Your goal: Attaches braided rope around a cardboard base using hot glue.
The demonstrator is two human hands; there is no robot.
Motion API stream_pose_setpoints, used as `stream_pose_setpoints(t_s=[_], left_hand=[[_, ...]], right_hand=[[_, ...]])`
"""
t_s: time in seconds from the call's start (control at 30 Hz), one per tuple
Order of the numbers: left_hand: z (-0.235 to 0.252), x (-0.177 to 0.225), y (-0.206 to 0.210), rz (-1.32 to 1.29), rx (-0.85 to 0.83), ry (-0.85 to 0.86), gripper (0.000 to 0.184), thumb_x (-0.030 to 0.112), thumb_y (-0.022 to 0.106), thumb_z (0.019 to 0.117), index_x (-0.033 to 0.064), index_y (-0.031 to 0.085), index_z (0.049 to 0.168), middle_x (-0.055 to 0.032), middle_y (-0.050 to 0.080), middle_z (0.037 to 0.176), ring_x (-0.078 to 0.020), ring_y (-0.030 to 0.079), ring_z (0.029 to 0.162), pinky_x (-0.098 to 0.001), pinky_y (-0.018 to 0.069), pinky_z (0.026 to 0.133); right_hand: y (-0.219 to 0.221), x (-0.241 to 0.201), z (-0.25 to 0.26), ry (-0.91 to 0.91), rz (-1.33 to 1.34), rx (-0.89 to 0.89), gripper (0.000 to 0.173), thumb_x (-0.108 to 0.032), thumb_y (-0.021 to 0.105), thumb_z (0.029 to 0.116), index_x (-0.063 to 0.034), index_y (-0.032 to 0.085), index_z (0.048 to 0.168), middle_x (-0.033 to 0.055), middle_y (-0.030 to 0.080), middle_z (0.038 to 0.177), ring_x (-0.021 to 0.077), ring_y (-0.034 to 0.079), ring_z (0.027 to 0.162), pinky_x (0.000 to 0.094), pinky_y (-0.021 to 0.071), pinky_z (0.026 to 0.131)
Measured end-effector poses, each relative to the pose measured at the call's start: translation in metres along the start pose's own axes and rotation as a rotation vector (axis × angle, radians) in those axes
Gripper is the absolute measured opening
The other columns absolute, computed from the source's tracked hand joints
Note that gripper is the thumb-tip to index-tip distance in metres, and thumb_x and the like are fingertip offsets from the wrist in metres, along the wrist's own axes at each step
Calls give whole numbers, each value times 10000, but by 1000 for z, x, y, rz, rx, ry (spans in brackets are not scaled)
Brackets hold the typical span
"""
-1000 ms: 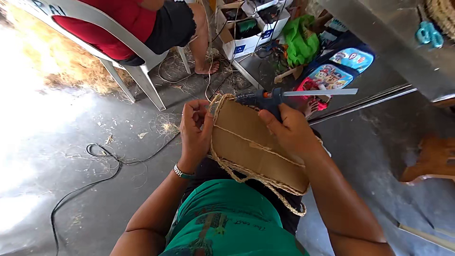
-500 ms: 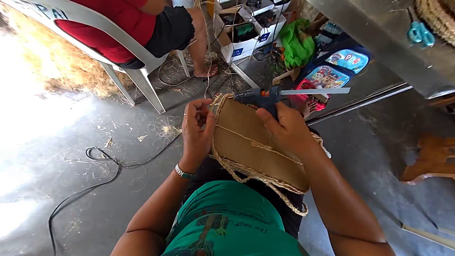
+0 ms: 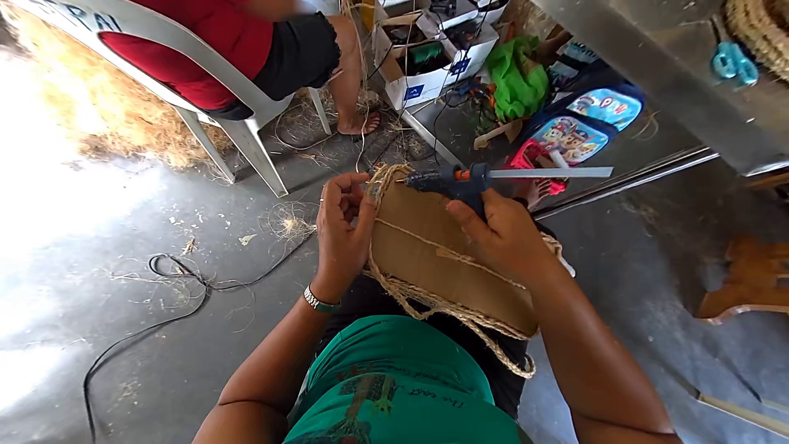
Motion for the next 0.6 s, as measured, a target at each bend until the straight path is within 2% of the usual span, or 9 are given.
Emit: stream_pose_setpoints(t_s=[0.07,0.3,0.47,0.6], left_hand=[[0,0,0,-6,3,-8,345,121,528,1029,88,523,1372,-49,584,1038,-89,601,756,-229,552,649],[0,0,0,2,5,-7,336,118,527,1030,90,527,1365,-41,589,1017,-86,602,761,-228,552,661],[0,1,0,17,3,-6,343,123,531,1030,97,528,1372,-47,590,1024,-91,602,761,-229,551,656],[0,1,0,18,-2,-7,344,117,525,1029,90,525,1371,-47,588,1010,-91,604,762,-232,554,657]], right_hand=[[-1,1,1,5,4,20,409,-487,466,1075,-101,594,1122,10,553,694,110,548,538,304,476,469],[1,-4,4,-3,-13,6,401,-473,464,1078,-96,597,1118,9,555,707,109,553,565,307,483,502],[3,-1,6,13,34,32,422,-485,457,1079,-87,589,1126,27,547,679,137,544,518,325,475,451],[5,-4,6,-14,29,36,405,-471,465,1080,-86,582,1128,23,555,699,125,554,539,311,485,474]])
Point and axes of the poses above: each hand's wrist, its own z-axis towards the middle knuckle, its own y-axis out of the palm, x = y × z, the point moved 7 cm from there along z, towards the middle knuckle
